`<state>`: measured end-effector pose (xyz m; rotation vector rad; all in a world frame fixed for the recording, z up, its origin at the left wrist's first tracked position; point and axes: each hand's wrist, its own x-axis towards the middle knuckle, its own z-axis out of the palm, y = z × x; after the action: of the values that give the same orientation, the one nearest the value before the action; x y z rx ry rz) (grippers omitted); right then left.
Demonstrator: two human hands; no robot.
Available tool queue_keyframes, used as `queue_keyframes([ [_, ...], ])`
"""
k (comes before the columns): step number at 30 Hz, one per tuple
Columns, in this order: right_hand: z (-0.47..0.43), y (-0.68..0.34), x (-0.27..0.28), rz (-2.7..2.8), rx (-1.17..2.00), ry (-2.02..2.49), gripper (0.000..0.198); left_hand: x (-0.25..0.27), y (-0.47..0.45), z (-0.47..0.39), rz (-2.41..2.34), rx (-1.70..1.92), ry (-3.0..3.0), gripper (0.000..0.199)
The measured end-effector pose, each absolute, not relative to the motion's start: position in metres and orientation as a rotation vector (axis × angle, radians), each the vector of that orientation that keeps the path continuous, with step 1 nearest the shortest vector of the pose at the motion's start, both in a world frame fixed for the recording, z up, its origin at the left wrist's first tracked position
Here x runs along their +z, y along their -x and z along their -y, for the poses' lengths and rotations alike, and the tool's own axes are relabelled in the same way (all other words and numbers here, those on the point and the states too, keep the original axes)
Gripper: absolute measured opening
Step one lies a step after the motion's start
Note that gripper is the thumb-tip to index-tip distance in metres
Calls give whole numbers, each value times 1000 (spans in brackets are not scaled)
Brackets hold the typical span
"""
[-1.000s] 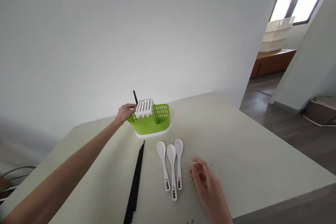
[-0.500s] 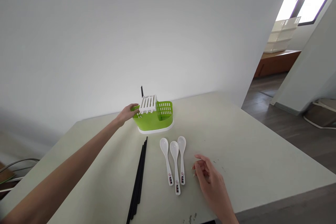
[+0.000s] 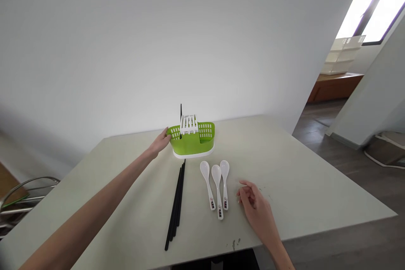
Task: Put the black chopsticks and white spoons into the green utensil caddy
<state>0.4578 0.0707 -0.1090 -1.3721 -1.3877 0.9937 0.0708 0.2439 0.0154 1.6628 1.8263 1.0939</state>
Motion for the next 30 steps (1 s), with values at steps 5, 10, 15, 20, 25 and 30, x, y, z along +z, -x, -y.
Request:
queue_keyframes([
  [5,-69,-460,-107,1416,959,1391,48,16,-79,-227,-1829,1012,-1544,75],
  [10,-69,-461,-106,1433,924,1392,48,17,-83,-216,-1790,1021,-1502,73],
  [15,-69,-462,-105,1439,903,1383,51,4,-83,-194,-1568,1161,-1343,70],
  [20,-66,-462,-101,1425,903,1386,49,-37,-84,-146,-1739,1312,-1300,52],
  [25,-64,-462,-99,1435,903,1433,49,-64,-92,-107,-1826,1060,-1743,35],
  [30,-63,-463,-100,1431,912,1468,51,-69,-99,-100,-1755,834,-2102,40],
])
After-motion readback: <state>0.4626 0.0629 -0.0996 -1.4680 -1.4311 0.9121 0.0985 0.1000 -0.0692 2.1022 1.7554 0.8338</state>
